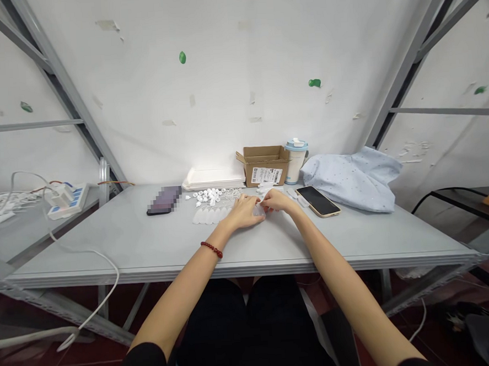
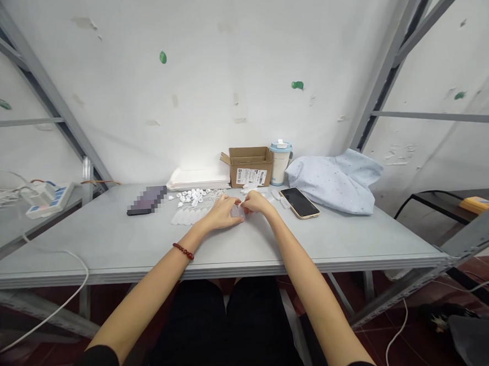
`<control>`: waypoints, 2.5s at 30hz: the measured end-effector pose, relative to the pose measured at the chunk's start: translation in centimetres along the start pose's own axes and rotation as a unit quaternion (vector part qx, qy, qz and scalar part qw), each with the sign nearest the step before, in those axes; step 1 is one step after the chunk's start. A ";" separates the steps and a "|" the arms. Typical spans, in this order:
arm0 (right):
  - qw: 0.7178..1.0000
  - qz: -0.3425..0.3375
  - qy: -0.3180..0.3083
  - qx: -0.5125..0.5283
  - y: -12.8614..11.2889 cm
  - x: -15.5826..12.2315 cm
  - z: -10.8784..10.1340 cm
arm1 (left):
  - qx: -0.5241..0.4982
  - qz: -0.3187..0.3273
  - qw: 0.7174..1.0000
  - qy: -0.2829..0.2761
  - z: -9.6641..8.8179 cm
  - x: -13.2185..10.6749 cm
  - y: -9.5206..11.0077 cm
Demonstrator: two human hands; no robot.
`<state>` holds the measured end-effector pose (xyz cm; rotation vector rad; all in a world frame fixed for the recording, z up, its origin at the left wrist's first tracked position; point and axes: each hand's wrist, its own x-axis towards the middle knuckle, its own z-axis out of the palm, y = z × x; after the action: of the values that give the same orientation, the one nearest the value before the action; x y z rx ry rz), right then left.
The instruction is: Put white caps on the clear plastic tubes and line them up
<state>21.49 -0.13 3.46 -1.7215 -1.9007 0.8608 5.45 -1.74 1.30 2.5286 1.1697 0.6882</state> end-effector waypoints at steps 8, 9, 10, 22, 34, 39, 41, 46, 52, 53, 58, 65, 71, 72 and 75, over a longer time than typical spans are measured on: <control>0.995 0.029 -0.024 0.091 0.0 -0.3 0.1 | -0.031 -0.025 0.999 -0.003 0.0 0.2 -0.9; 0.994 0.031 -0.026 0.098 0.0 -0.3 0.1 | -0.038 -0.024 0.999 0.001 0.0 0.2 -1.0; 0.994 0.033 -0.026 0.103 0.0 -0.3 0.1 | -0.045 -0.022 0.999 0.004 0.1 0.2 -1.2; 0.993 0.029 -0.031 0.109 -0.1 -0.5 0.0 | -0.036 -0.011 0.999 -0.013 0.0 0.3 -1.5; 0.980 -0.067 0.148 -0.114 1.4 1.0 -0.4 | 0.047 -0.136 0.978 0.152 -2.3 1.2 -6.5; 0.947 -0.098 0.155 -0.262 2.6 1.6 -0.6 | 0.110 -0.161 0.972 0.128 -2.7 0.9 -9.1; 0.944 -0.097 0.144 -0.279 3.0 1.9 -0.7 | 0.115 -0.161 0.973 0.117 -2.4 1.0 -9.4; 0.944 -0.109 0.132 -0.281 3.3 2.2 -0.7 | 0.103 -0.132 0.980 0.105 -1.8 1.3 -9.2; 0.942 -0.125 0.116 -0.287 3.0 2.1 -0.4 | 0.068 -0.125 0.985 0.096 -1.6 1.5 -8.9; 0.942 -0.127 0.115 -0.289 3.0 2.1 -0.4 | 0.066 -0.129 0.985 0.094 -1.5 1.6 -8.9; 0.939 -0.131 0.104 -0.302 3.0 2.0 -0.1 | 0.034 -0.128 0.986 0.104 -1.5 1.8 -8.8; 0.937 -0.134 0.085 -0.310 2.8 1.7 0.2 | -0.048 -0.117 0.982 0.143 -2.7 1.6 -7.5; 0.940 -0.123 0.097 -0.304 2.6 1.2 0.0 | -0.093 -0.165 0.967 0.170 -3.5 1.2 -6.3; 0.941 -0.124 0.102 -0.299 2.6 1.2 -0.1 | -0.095 -0.169 0.966 0.170 -3.5 1.2 -6.2; 0.942 -0.135 0.116 -0.284 2.6 1.3 -0.3 | -0.112 -0.173 0.963 0.172 -3.5 1.3 -6.1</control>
<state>23.41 1.30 1.74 -1.6970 -2.2796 -0.0098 0.42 3.29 2.04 2.0003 1.5005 1.1192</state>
